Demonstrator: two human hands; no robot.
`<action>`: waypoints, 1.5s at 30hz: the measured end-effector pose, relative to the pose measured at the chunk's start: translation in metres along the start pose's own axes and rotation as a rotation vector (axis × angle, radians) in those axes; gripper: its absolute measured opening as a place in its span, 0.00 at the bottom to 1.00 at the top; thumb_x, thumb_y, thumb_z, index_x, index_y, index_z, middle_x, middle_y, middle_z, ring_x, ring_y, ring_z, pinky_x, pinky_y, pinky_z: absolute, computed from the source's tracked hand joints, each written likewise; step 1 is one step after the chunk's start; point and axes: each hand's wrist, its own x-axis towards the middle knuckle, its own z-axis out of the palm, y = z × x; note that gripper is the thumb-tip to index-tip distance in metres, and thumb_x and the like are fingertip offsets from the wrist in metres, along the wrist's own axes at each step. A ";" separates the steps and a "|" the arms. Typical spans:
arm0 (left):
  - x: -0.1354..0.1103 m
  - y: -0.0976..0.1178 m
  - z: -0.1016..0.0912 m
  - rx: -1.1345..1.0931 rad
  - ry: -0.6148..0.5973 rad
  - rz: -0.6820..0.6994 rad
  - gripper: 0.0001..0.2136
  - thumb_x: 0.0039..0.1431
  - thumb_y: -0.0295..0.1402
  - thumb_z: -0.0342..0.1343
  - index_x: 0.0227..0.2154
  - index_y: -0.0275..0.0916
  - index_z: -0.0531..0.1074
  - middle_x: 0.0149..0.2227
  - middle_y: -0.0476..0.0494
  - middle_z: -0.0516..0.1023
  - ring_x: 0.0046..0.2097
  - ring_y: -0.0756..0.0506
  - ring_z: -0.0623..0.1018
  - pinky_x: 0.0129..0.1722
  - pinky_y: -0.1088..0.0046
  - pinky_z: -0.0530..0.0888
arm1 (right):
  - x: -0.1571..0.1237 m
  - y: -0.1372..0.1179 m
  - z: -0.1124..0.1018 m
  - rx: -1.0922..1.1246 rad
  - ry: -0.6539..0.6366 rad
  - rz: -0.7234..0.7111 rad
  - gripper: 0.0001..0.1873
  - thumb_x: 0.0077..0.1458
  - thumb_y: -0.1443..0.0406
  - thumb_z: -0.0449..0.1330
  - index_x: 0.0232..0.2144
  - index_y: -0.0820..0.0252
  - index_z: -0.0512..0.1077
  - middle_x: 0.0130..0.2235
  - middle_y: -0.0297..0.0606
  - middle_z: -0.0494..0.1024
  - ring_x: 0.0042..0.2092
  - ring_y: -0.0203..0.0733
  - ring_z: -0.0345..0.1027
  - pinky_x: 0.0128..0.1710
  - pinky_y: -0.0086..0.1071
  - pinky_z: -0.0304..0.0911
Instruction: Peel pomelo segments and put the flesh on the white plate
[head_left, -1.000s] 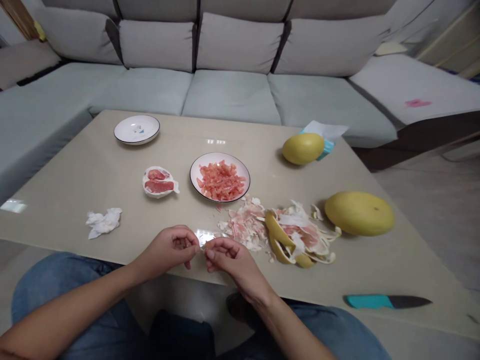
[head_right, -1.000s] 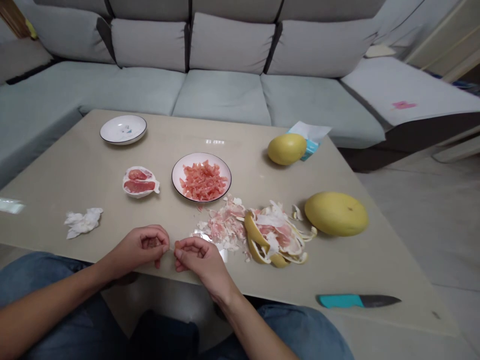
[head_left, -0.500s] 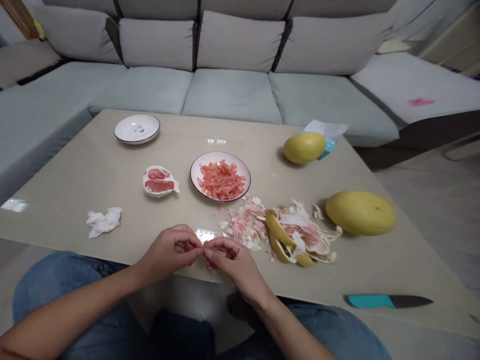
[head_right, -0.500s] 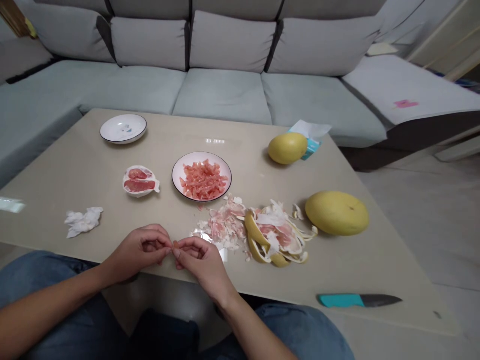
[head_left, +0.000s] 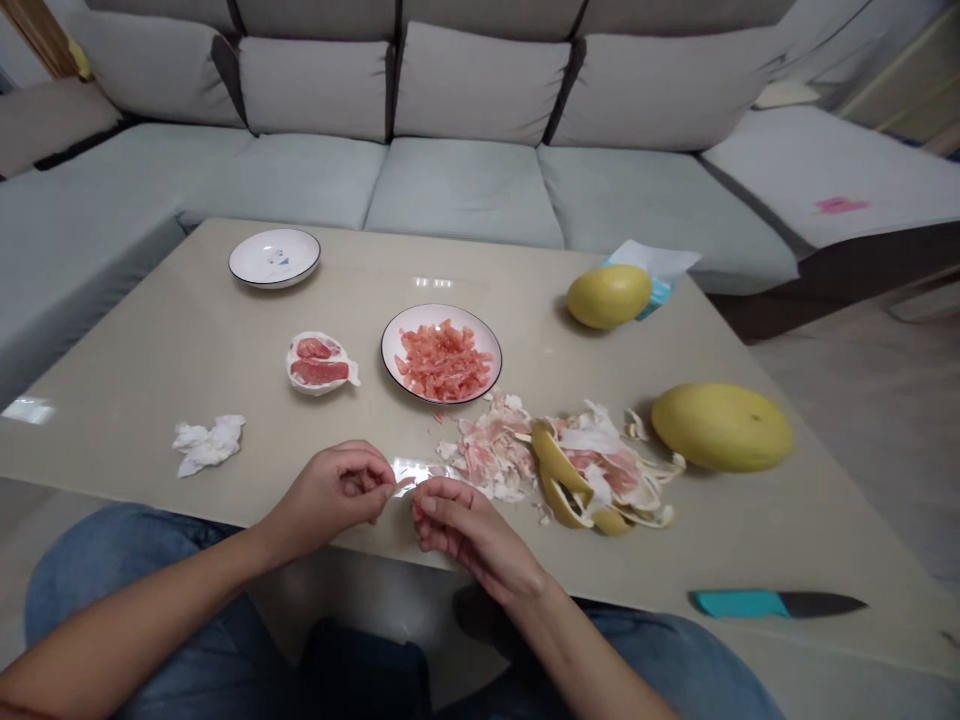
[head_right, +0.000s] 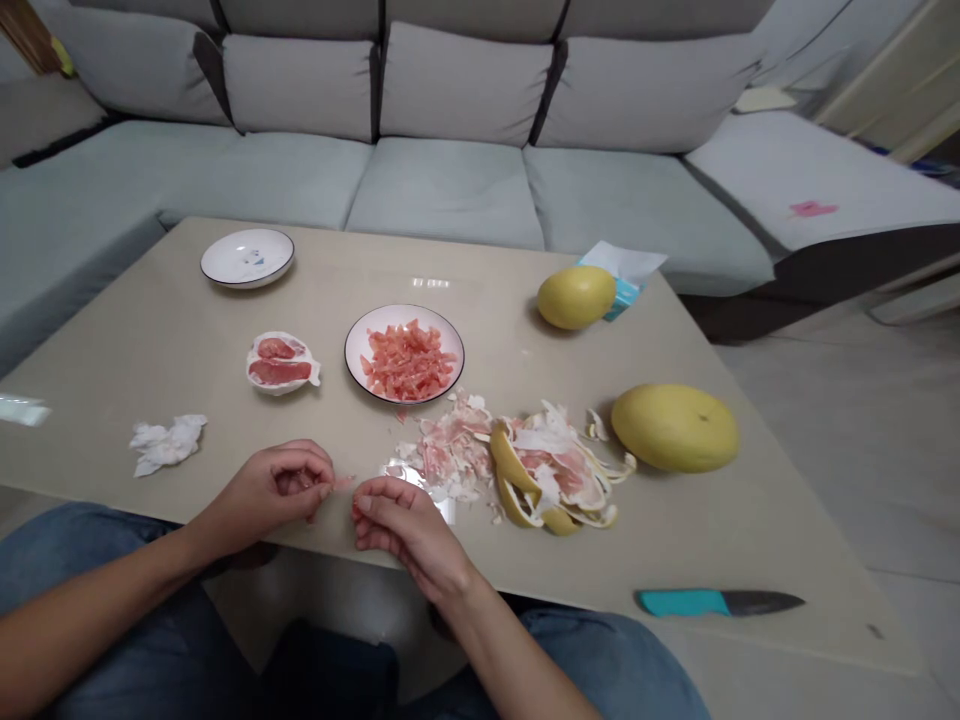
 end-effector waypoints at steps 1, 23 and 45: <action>0.000 0.000 -0.001 -0.008 0.004 0.000 0.03 0.53 0.27 0.57 0.27 0.34 0.74 0.33 0.49 0.71 0.24 0.56 0.72 0.24 0.81 0.69 | 0.000 0.000 0.000 0.009 -0.012 0.001 0.13 0.44 0.61 0.71 0.29 0.64 0.75 0.27 0.33 0.75 0.26 0.29 0.67 0.28 0.24 0.68; 0.000 -0.004 0.006 -0.090 -0.151 -0.085 0.05 0.53 0.30 0.57 0.26 0.34 0.73 0.33 0.49 0.71 0.23 0.55 0.72 0.24 0.80 0.69 | -0.002 0.002 0.005 -0.175 -0.036 -0.116 0.14 0.47 0.59 0.69 0.32 0.62 0.74 0.22 0.29 0.72 0.21 0.29 0.63 0.15 0.19 0.58; 0.011 -0.020 -0.002 -0.012 -0.107 -0.117 0.11 0.56 0.37 0.56 0.38 0.36 0.73 0.25 0.54 0.67 0.22 0.53 0.68 0.21 0.79 0.67 | 0.005 -0.012 -0.008 0.364 -0.015 -0.096 0.11 0.49 0.65 0.66 0.36 0.67 0.76 0.38 0.44 0.81 0.41 0.40 0.76 0.46 0.28 0.70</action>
